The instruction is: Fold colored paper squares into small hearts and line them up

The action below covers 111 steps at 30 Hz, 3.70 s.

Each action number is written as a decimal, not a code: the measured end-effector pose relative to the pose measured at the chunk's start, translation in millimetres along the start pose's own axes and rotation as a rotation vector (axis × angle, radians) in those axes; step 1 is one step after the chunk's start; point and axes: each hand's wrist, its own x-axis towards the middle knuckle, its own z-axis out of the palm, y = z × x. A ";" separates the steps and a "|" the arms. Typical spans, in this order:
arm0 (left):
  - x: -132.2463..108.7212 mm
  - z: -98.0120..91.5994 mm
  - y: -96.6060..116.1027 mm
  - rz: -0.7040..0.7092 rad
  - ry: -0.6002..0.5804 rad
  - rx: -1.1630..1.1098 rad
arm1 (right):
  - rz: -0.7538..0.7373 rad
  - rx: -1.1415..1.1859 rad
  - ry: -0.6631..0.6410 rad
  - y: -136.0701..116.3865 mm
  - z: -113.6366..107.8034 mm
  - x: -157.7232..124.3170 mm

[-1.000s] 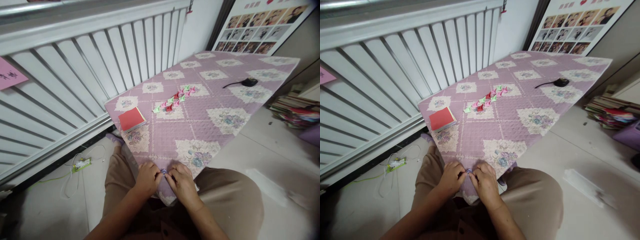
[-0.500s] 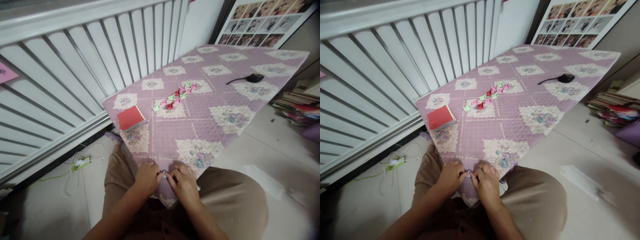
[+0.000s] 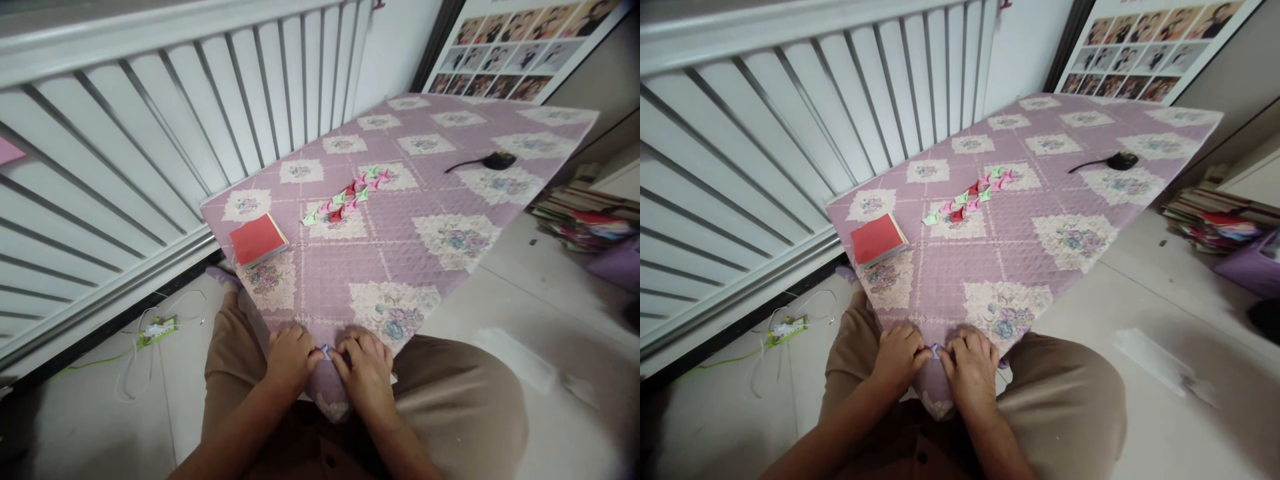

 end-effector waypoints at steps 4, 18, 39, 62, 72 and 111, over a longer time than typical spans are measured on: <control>-4.4 -0.5 0.1 0.009 0.031 -0.125 | -0.033 0.035 0.026 0.6 -2.7 0.2; -19.4 -3.4 -4.8 0.086 0.018 -0.281 | -0.154 0.144 -0.085 8.3 -12.1 -3.9; -12.2 4.2 -1.2 0.091 0.066 -0.427 | -0.174 0.378 -0.078 16.8 -15.6 -0.7; -10.8 5.2 5.9 -0.149 0.171 -1.082 | 0.282 1.047 -0.103 11.6 -18.6 1.1; -7.9 19.2 7.9 -0.249 0.148 -1.216 | 0.338 1.089 -0.088 9.2 -15.2 0.5; 5.7 8.3 10.0 0.069 0.111 -0.400 | -0.032 -0.196 -0.377 -20.1 -28.9 43.0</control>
